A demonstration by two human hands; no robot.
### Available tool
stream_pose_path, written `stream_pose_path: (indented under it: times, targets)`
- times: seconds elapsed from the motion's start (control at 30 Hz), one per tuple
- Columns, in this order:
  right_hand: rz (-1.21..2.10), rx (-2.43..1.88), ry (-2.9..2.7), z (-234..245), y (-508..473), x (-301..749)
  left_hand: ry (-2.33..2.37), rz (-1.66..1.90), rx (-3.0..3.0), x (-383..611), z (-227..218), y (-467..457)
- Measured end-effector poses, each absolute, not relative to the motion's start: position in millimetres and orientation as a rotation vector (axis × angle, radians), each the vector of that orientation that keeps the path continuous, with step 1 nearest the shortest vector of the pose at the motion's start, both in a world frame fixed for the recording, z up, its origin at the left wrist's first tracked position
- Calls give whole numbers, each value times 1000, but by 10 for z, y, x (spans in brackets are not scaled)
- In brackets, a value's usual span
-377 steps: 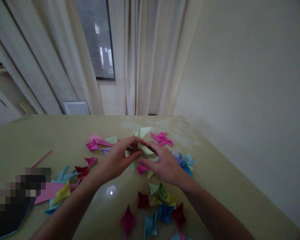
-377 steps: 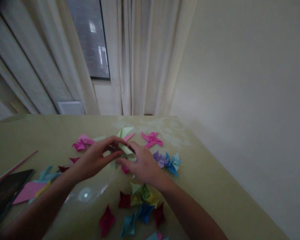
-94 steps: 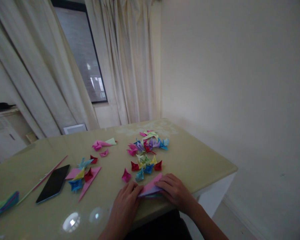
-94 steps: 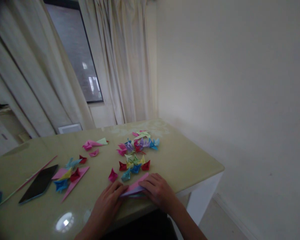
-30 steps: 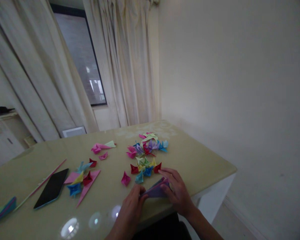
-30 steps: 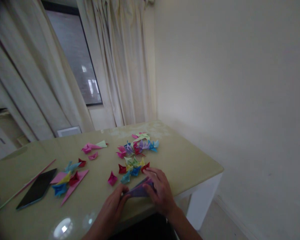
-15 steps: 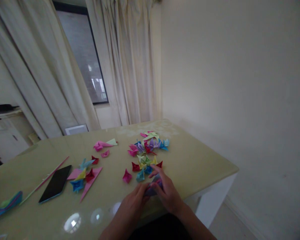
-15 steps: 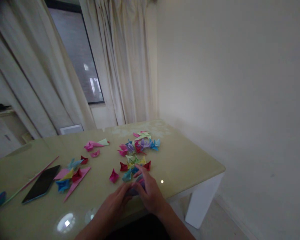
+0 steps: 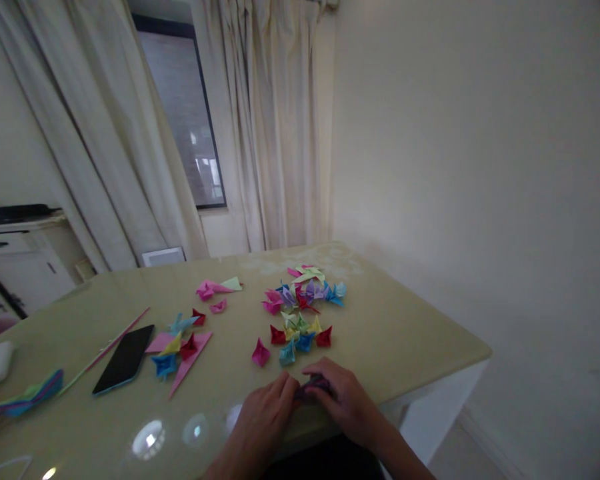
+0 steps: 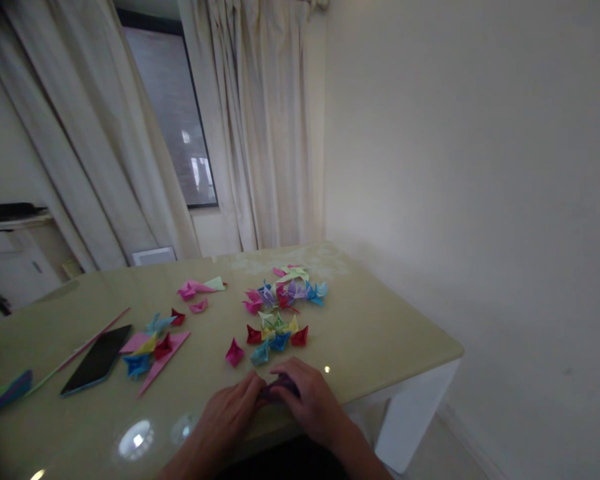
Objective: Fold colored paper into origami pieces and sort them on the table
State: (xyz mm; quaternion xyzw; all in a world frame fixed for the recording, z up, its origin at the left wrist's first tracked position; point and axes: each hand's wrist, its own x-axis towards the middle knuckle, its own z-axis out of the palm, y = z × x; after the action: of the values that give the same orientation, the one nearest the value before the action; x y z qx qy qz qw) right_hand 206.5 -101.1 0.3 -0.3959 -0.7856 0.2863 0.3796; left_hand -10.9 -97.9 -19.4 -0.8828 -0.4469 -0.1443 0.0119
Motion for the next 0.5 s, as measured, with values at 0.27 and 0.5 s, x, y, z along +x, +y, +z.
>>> stream_pose_path:
  times: [0.27, 0.5]
  targets:
    - [658, -1158, -1960, 68, -855, 2408, -1770, -678, -2417, -846, 167, -769]
    - [575, -1238, -2108, -3, -852, 2273, -2116, -276, -2020, -1807, 20, -656]
